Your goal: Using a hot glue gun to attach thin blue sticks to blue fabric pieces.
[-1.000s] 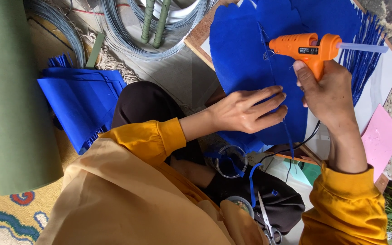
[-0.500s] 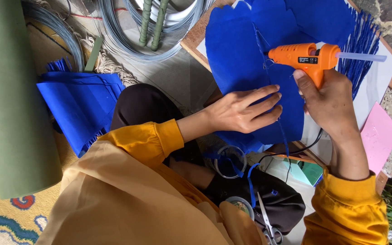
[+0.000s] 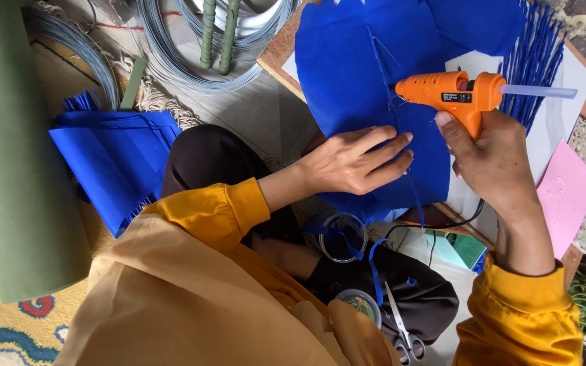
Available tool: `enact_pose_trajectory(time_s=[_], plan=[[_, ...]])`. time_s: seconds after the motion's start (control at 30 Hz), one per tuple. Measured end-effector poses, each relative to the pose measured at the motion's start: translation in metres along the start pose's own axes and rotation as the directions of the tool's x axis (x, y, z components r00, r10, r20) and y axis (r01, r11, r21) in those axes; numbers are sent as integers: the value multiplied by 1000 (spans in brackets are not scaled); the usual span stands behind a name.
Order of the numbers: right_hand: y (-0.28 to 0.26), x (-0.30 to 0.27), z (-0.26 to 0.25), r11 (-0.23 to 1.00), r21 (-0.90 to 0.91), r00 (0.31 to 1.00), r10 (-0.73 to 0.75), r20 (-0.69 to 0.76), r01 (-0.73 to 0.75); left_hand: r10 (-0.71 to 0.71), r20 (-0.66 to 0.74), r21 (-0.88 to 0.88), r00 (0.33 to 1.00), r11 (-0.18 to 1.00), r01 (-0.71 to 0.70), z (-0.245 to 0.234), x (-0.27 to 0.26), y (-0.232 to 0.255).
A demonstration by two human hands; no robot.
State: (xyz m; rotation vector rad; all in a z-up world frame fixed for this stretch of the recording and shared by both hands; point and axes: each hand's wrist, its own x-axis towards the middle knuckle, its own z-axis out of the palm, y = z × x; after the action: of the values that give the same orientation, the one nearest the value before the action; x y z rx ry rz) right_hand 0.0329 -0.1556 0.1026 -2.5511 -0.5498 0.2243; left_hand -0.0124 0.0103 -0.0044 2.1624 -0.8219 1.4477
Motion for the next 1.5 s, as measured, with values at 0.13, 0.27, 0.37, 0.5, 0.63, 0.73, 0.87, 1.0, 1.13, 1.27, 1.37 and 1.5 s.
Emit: enact_pose_trajectory(time_s=[0.13,0.27,0.37,0.5,0.63,0.73,0.87,1.0,1.13,1.27,1.37,1.5], plan=[[-3,-3,-1,1000,-8,1000,25,11,-25,4,-20,-5,1000,1000,-4,2,-2,0],[-5,-7,-3,1000,0,1000,15,7,-15,12,-16,3,1000,1000,-12,5,-4,-1],[-2,-10,-3,999,11,1000,31,4,-31,17,-29,-1,999,1000,-17,4,-4,-1],[-2,-13,-4,994,-2,994,106,4,-106,25,-38,-17,999,1000,-26,5,-5,-1],[-2,-17,-5,995,-12,995,101,5,-101,20,-24,-4,1000,1000,-20,4,-6,-1],[0,-20,-6,993,12,993,115,-4,-114,26,-12,3,1000,1000,-26,4,-7,-1],[0,-23,-8,994,-15,994,107,2,-107,27,-16,0,1000,1000,-27,6,-8,-1],[-3,-25,-9,994,-50,995,97,2,-96,29,-24,6,999,1000,-29,8,-9,-1],[-4,-26,-11,993,-40,994,107,5,-107,30,-20,8,999,1000,-29,9,-11,-1],[-5,-29,-13,988,-84,991,131,7,-130,30,-21,17,999,999,-30,10,-11,-1],[-4,-31,-14,985,-95,990,143,10,-141,27,-30,15,999,1000,-27,11,-12,-1],[-2,-33,-14,984,-78,987,163,8,-162,25,-27,26,999,999,-24,12,-13,0]])
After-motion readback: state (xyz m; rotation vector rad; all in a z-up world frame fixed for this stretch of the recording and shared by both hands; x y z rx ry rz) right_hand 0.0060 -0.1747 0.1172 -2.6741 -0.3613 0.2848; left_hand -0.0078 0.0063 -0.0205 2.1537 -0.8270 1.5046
